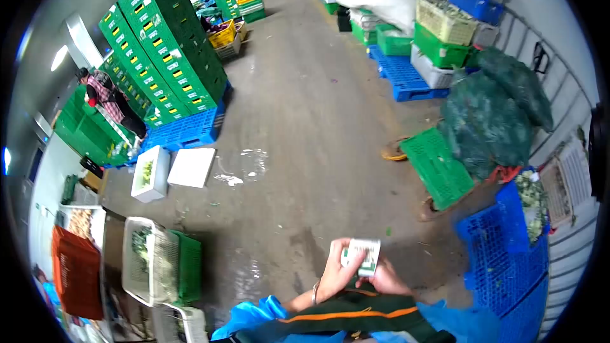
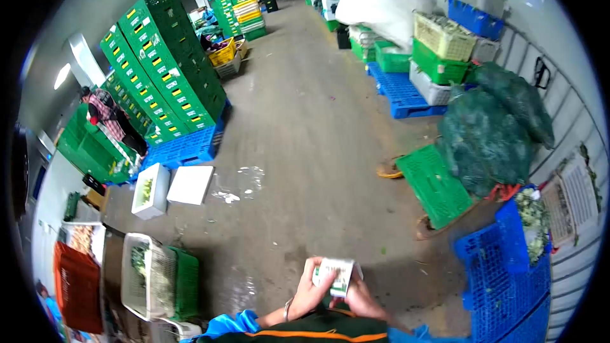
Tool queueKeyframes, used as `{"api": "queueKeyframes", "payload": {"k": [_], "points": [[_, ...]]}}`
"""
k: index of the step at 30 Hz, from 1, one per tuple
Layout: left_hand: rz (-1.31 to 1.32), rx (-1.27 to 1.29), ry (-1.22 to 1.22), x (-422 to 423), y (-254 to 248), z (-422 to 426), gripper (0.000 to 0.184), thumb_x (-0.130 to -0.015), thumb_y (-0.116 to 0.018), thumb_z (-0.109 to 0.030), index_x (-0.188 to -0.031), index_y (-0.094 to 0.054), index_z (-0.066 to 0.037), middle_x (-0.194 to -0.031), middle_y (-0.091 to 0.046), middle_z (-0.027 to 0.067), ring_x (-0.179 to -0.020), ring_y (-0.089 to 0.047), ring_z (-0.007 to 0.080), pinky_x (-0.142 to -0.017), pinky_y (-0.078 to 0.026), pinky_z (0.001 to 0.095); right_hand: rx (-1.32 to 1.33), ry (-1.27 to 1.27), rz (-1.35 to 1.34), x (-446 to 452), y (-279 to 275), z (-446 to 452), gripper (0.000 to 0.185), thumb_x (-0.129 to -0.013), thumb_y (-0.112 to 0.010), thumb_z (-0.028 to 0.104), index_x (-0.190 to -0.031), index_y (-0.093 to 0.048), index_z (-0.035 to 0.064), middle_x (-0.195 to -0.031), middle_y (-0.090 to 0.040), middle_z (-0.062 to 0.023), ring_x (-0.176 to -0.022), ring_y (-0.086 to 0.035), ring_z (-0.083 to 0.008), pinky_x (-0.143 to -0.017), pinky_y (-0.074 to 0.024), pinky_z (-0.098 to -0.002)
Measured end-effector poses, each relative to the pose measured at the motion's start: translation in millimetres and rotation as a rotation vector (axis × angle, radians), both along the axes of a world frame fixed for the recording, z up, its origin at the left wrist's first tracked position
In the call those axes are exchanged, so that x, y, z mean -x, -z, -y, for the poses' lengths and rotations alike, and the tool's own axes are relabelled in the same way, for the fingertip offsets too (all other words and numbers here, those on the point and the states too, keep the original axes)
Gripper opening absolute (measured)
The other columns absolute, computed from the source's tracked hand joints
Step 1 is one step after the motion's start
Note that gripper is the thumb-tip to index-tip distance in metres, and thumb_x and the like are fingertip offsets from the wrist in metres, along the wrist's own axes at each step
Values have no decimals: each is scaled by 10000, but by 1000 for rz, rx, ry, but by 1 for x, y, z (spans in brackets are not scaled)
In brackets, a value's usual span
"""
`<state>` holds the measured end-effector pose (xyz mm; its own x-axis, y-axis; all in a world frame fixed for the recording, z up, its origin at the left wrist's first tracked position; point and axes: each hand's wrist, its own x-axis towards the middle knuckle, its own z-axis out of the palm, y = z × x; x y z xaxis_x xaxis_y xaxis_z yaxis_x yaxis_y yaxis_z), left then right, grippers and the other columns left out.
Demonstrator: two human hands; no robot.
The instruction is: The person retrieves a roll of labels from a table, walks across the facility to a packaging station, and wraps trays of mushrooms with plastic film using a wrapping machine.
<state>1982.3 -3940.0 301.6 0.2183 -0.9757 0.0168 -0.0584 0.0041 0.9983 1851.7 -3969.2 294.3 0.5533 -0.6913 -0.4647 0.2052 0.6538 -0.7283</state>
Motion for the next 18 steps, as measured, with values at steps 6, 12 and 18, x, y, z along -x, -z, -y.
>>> {"api": "queueKeyframes", "payload": {"k": [6, 12, 18], "points": [[-439, -162, -363, -158, -29, 195, 290, -905, -451, -276, -1039, -499, -24, -923, -542, 63, -824, -525, 130, -742, -429, 246, 51, -313, 93, -160, -49, 229, 476, -879, -410, 354, -1239, -353, 47, -1157, -452, -102, -1029, -461, -188, -777, -421, -328], [-968, -197, -359, -295, 44, 402, 346, -911, -372, -356, -1125, -469, -102, -942, -574, 18, -781, -559, 162, -640, -440, 278, 76, -195, -60, -345, 13, 460, 324, -848, -507, 273, -1039, -504, 12, -890, -544, -58, -827, -513, -118, -741, -419, -253], [-495, -26, -77, -408, -23, 661, 379, -846, -571, -218, -1117, -411, -8, -1006, -525, 75, -927, -506, 119, -772, -427, 249, 148, 123, 89, -435, -1, 704, 222, -864, -418, 184, -989, -508, 25, -944, -546, -82, -832, -520, -133, -732, -434, -275]]}}
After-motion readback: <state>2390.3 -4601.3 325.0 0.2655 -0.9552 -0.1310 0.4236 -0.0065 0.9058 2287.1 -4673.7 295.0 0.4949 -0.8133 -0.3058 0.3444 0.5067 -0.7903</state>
